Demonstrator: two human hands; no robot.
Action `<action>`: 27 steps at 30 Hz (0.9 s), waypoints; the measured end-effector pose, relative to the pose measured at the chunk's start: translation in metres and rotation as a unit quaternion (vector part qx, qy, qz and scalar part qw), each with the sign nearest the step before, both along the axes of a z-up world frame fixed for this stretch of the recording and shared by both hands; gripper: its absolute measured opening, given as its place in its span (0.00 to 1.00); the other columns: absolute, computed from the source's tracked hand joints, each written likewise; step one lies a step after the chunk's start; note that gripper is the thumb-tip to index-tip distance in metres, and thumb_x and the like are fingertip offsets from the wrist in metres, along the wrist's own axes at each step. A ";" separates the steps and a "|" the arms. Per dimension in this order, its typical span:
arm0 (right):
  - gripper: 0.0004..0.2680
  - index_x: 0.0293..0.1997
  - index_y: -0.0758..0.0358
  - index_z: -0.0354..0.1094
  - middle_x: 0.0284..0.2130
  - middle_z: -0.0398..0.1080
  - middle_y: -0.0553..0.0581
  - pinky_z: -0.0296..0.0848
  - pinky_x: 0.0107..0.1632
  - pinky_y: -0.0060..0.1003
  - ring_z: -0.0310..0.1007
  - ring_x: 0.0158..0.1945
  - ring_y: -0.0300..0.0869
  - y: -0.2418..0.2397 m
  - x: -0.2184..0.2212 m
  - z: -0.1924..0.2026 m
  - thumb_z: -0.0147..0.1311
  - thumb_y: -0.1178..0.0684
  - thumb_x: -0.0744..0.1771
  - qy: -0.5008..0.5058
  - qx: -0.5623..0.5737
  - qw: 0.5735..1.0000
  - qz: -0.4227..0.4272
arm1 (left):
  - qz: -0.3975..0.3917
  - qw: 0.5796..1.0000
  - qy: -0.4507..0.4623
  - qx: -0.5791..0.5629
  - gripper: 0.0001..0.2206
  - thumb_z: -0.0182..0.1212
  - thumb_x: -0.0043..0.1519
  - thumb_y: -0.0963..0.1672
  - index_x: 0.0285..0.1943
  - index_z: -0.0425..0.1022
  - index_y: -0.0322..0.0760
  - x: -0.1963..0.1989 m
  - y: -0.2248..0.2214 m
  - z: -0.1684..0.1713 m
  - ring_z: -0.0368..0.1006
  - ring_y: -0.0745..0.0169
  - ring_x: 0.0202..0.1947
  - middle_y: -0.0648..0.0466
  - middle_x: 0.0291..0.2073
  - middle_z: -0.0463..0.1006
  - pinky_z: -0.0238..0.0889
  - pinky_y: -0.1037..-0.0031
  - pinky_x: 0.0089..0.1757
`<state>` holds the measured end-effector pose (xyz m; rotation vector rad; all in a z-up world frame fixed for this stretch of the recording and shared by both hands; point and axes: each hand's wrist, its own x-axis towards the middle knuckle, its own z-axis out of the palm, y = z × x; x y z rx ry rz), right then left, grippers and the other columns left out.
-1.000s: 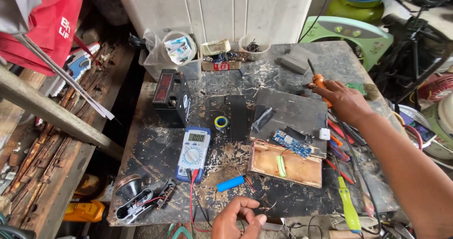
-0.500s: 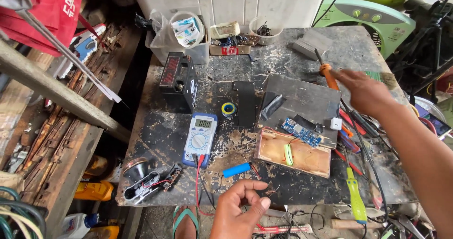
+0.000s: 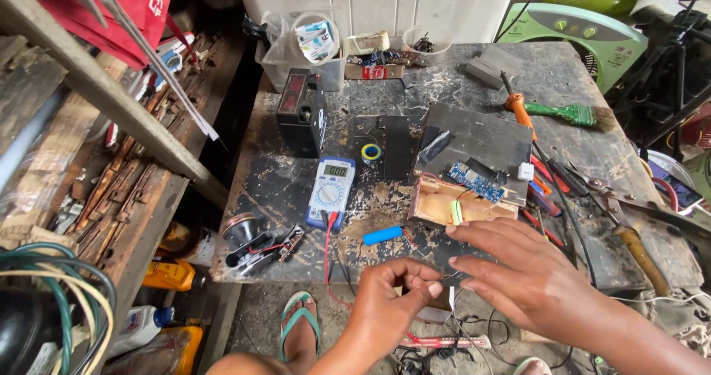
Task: Soldering wires to a circuit board and testing the connections with a multimeter on a repair bench.
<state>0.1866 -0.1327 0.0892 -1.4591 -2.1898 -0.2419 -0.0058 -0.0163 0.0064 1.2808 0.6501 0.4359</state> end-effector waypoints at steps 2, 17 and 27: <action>0.07 0.45 0.61 0.71 0.56 0.70 0.65 0.71 0.54 0.59 0.73 0.55 0.61 0.004 -0.005 -0.003 0.51 0.51 0.68 0.011 -0.001 1.000 0.019 | 0.003 0.999 0.004 0.038 0.02 0.73 0.59 0.39 0.39 0.86 0.36 -0.004 -0.002 -0.002 0.67 0.74 0.26 0.61 0.23 0.75 0.66 0.78 0.34; 0.06 0.41 0.57 0.72 0.55 0.74 0.59 0.71 0.54 0.53 0.75 0.54 0.55 -0.007 -0.036 -0.010 0.53 0.48 0.68 0.043 -0.057 0.997 -0.035 | -0.018 0.998 -0.051 0.021 0.02 0.68 0.62 0.38 0.36 0.82 0.32 -0.039 -0.011 0.016 0.72 0.70 0.23 0.53 0.24 0.77 0.85 0.72 0.30; 0.07 0.37 0.57 0.74 0.53 0.76 0.55 0.69 0.54 0.52 0.76 0.52 0.52 -0.012 -0.043 -0.015 0.49 0.51 0.68 0.079 -0.077 0.994 -0.025 | 0.003 0.992 -0.014 0.124 0.02 0.70 0.60 0.41 0.35 0.84 0.42 -0.055 -0.010 0.015 0.72 0.68 0.32 0.58 0.31 0.82 0.67 0.71 0.37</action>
